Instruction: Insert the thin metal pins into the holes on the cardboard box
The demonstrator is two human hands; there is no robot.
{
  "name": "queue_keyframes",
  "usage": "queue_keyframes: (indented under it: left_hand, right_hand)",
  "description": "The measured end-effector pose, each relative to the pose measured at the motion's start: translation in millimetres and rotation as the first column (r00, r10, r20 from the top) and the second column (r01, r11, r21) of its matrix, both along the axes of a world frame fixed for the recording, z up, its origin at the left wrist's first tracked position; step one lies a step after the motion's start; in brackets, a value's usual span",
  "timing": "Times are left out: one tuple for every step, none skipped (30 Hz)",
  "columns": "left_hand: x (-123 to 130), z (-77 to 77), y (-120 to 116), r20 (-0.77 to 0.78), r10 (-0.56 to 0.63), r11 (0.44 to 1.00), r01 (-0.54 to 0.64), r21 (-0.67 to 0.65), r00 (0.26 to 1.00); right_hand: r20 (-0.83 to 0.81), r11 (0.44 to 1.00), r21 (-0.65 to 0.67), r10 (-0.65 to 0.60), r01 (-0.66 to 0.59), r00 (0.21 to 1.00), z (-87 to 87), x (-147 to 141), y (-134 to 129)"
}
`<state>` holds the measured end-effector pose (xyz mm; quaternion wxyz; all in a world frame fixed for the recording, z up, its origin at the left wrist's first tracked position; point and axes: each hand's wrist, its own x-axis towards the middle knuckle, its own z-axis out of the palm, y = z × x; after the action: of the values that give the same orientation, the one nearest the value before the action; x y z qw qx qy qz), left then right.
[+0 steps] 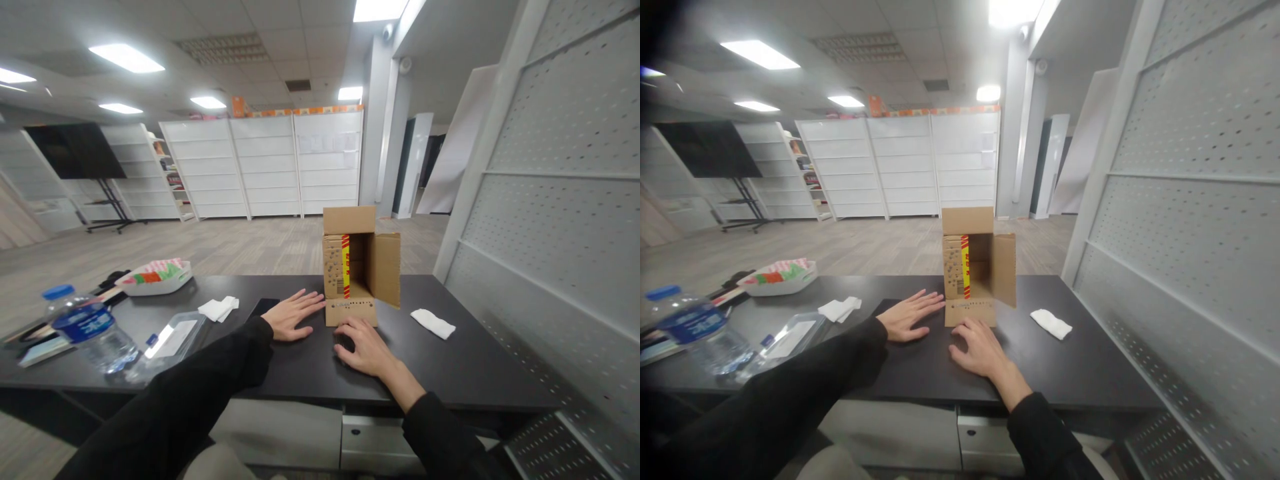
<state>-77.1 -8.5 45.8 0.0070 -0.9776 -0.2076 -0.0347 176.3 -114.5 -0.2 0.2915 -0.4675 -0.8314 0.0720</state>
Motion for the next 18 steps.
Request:
queue_keyframes:
  left_hand:
    - [1,1.7,-6,-0.005,-0.025,1.000,0.025,-0.016,1.000]
    - [2,3.5,-12,-0.002,-0.046,0.999,0.045,-0.029,0.999]
    - [3,5.4,-17,0.009,-0.067,0.997,0.067,-0.039,0.998]
    - [5,7.4,-23,0.015,-0.097,0.994,0.098,-0.050,0.995]
    - [7,9.3,-28,0.021,-0.137,0.988,0.138,-0.061,0.990]
    - [10,11.1,-34,0.023,-0.177,0.981,0.178,-0.071,0.984]
    - [13,12.6,-41,0.021,-0.215,0.973,0.216,-0.081,0.976]
    - [16,13.8,-48,0.029,-0.247,0.965,0.249,-0.089,0.969]
    - [19,14.6,-55,0.035,-0.274,0.956,0.276,-0.098,0.961]
    - [22,14.9,-63,0.051,-0.301,0.947,0.305,-0.102,0.952]
    - [25,14.9,-71,0.064,-0.331,0.936,0.336,-0.106,0.942]
    - [28,14.6,-79,0.067,-0.357,0.926,0.363,-0.107,0.932]
    - [30,14.1,-85,0.066,-0.395,0.909,0.401,-0.115,0.916]
    - [33,13.5,-89,0.060,-0.427,0.894,0.431,-0.121,0.902]
    - [34,12.8,-91,0.056,-0.448,0.884,0.452,-0.125,0.892]
    - [35,12.2,-91,0.048,-0.453,0.881,0.455,-0.127,0.890]
    - [35,11.7,-88,0.050,-0.450,0.883,0.452,-0.123,0.892]
    - [33,11.1,-82,0.053,-0.429,0.894,0.432,-0.116,0.902]
  right_hand:
    - [0.004,1.000,0.002,0.004,-0.004,1.000,0.0,0,0]
    - [0.010,1.000,0.002,0.009,-0.009,1.000,0.1,0,0]
    - [0.018,1.000,0.000,0.013,-0.013,1.000,0.4,0,0]
    - [0.028,1.000,-0.003,0.017,-0.017,0.999,0.8,-1,-1]
    - [0.039,1.000,-0.006,0.020,-0.020,0.999,1.3,-1,-1]
    - [0.049,1.000,-0.008,0.020,-0.020,0.999,1.8,-1,-2]
    - [0.057,1.000,-0.009,0.016,-0.016,0.998,2.2,-2,-2]
    - [0.064,1.000,-0.011,0.010,-0.010,0.998,2.5,-2,-2]
    - [0.072,1.000,-0.014,0.007,-0.006,0.997,2.5,-1,-2]
    - [0.081,1.000,-0.022,0.012,-0.010,0.997,2.2,-1,-1]
    - [0.091,0.999,-0.034,0.029,-0.026,0.995,1.8,0,-1]
    - [0.099,0.998,-0.046,0.050,-0.046,0.994,1.1,1,0]
    - [0.102,0.996,-0.056,0.070,-0.065,0.992,0.3,2,1]
    - [0.101,0.995,-0.063,0.085,-0.079,0.991,-0.5,2,2]
    - [0.098,0.994,-0.067,0.096,-0.090,0.990,-1.1,3,3]
    - [0.096,0.994,-0.066,0.099,-0.093,0.990,-1.5,3,3]
    - [0.096,0.995,-0.060,0.090,-0.084,0.991,-1.5,3,2]
    - [0.098,0.996,-0.050,0.076,-0.071,0.992,-1.2,2,2]
